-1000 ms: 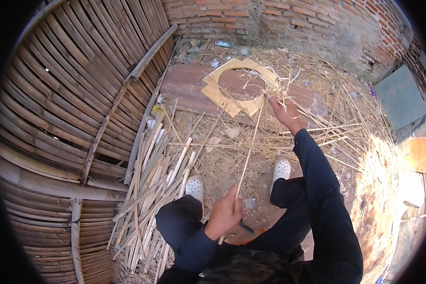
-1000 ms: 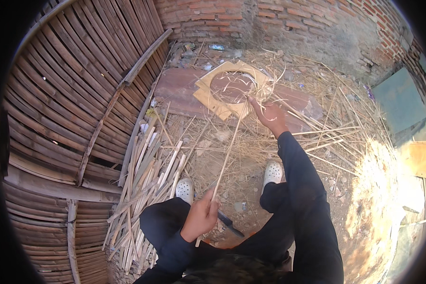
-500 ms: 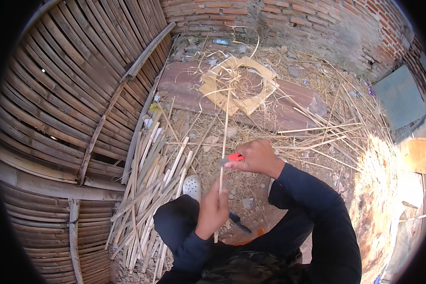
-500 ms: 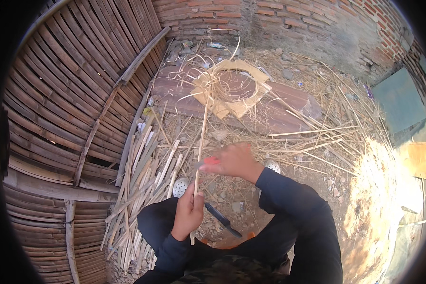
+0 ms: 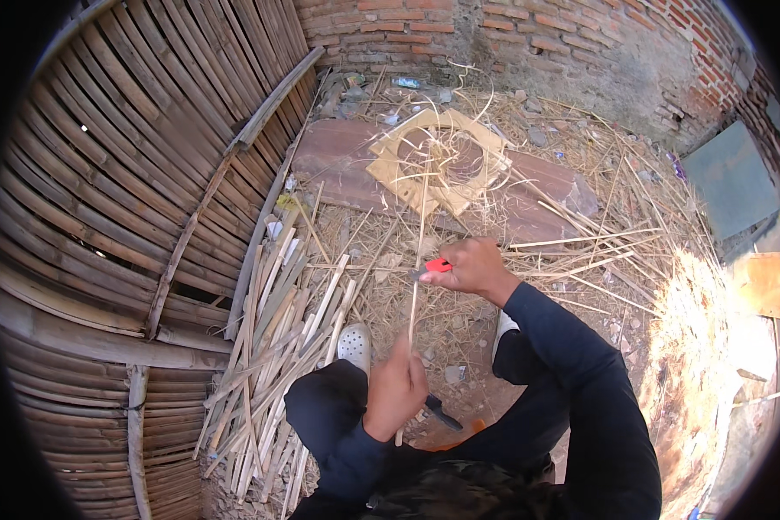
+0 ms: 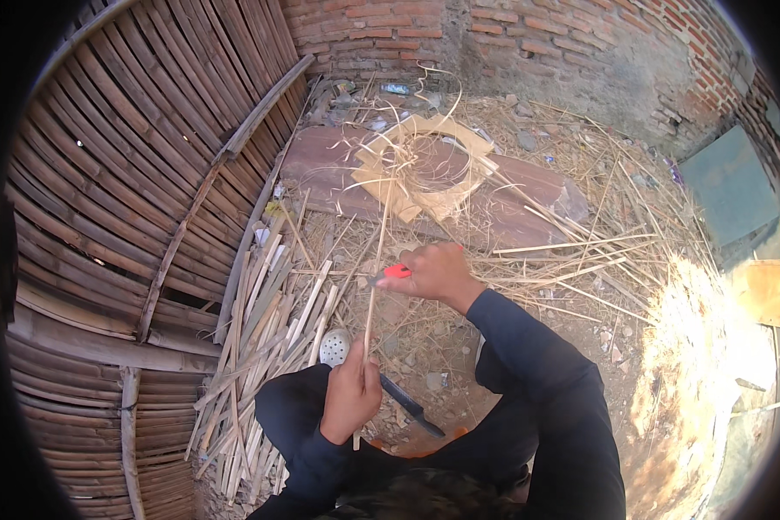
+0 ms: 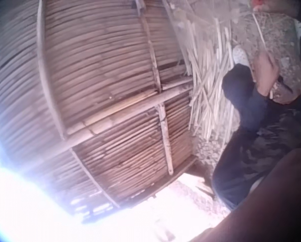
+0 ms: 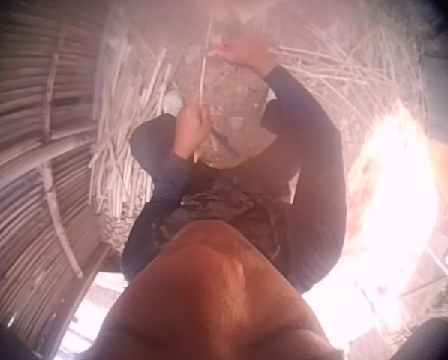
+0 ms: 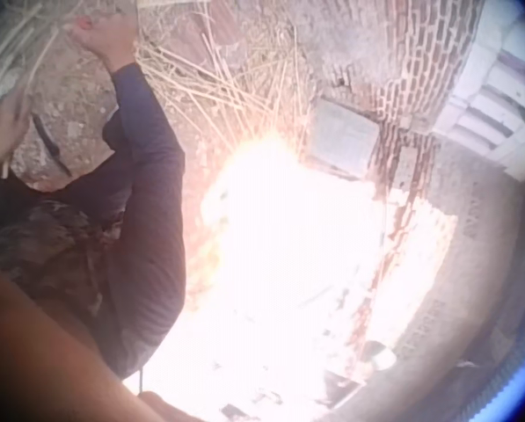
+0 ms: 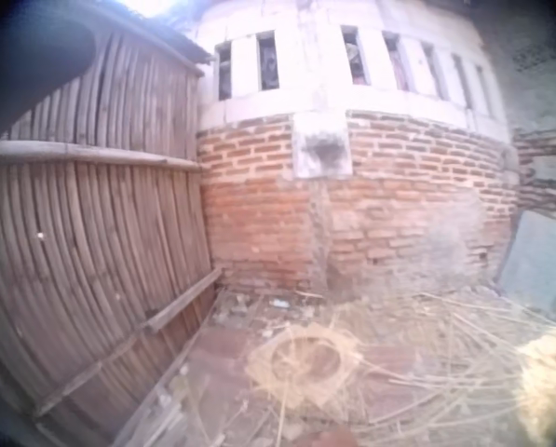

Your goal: The person sits on a low stool and uses a red utility knife to split long bamboo sticks into thin strips. They hold the bamboo with one hand and carefully shave or split the material with the other, producing a pile of bamboo strips and shavings on the ground.

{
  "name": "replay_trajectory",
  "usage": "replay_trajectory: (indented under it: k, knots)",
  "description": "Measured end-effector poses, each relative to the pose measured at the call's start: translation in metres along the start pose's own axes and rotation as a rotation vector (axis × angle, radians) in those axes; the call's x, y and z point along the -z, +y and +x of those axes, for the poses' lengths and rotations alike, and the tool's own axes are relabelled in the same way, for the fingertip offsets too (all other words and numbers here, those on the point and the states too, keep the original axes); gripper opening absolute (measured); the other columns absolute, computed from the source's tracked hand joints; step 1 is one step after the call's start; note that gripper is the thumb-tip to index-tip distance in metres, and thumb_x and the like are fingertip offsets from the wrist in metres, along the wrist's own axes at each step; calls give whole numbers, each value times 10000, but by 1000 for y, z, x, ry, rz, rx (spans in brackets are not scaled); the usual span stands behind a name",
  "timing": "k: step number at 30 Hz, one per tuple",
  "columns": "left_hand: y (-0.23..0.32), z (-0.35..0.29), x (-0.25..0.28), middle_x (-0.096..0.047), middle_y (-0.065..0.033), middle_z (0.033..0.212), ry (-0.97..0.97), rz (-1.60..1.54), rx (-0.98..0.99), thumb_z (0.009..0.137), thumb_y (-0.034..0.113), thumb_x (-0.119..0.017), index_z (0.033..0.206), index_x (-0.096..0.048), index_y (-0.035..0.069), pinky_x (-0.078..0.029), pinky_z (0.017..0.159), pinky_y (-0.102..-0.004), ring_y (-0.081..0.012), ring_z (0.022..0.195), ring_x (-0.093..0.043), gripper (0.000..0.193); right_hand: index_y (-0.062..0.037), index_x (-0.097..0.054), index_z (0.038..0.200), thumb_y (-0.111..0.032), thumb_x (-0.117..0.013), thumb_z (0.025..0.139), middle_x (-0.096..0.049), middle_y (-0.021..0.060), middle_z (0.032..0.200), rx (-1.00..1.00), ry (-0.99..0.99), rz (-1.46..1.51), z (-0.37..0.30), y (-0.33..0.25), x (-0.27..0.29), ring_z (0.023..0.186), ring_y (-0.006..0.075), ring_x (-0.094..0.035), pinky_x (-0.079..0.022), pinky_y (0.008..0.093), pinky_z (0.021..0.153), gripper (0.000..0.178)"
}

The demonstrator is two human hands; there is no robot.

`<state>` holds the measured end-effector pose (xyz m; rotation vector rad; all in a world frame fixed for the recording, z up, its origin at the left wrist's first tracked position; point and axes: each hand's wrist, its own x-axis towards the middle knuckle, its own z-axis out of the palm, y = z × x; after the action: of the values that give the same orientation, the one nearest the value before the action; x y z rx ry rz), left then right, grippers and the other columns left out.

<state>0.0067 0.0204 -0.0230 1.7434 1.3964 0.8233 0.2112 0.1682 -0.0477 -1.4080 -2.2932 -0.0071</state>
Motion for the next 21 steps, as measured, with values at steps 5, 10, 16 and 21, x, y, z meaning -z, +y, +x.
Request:
replay_trajectory:
  k: [5,10,16,21]
  knots:
    - [-4,-12,-2,-563,-222,580,-9,144,-118,843,62,-513,1263,-444,-56,-456,505,-496,-418,527,-572,442,-94,-649,580,-737,-474,794,-557,123,494,-269,40,-154,20,48,9,496,311,-597,-439,420,454,700]
    - [0,-14,-6,-547,-216,549,-78,149,-178,834,60,-528,1256,-436,-102,-455,489,-483,-405,502,-568,462,-77,-678,659,-694,-475,823,-588,160,553,-371,144,-214,19,99,4,547,352,-607,-465,453,513,670]
    - [-1,-14,-14,-564,-209,590,-167,64,-110,844,60,-513,1302,-436,-36,-458,514,-453,-379,536,-584,474,-92,-685,752,-593,-495,866,-625,162,635,-576,271,-48,11,122,12,642,385,-623,-485,457,582,549]
    - [-3,-12,1,-522,-103,562,-189,-210,101,900,77,-480,1352,-434,54,-424,505,-336,-220,479,-531,455,-47,-653,659,-609,-495,870,-576,187,570,-540,-22,139,18,67,35,573,385,-591,-448,469,544,621]
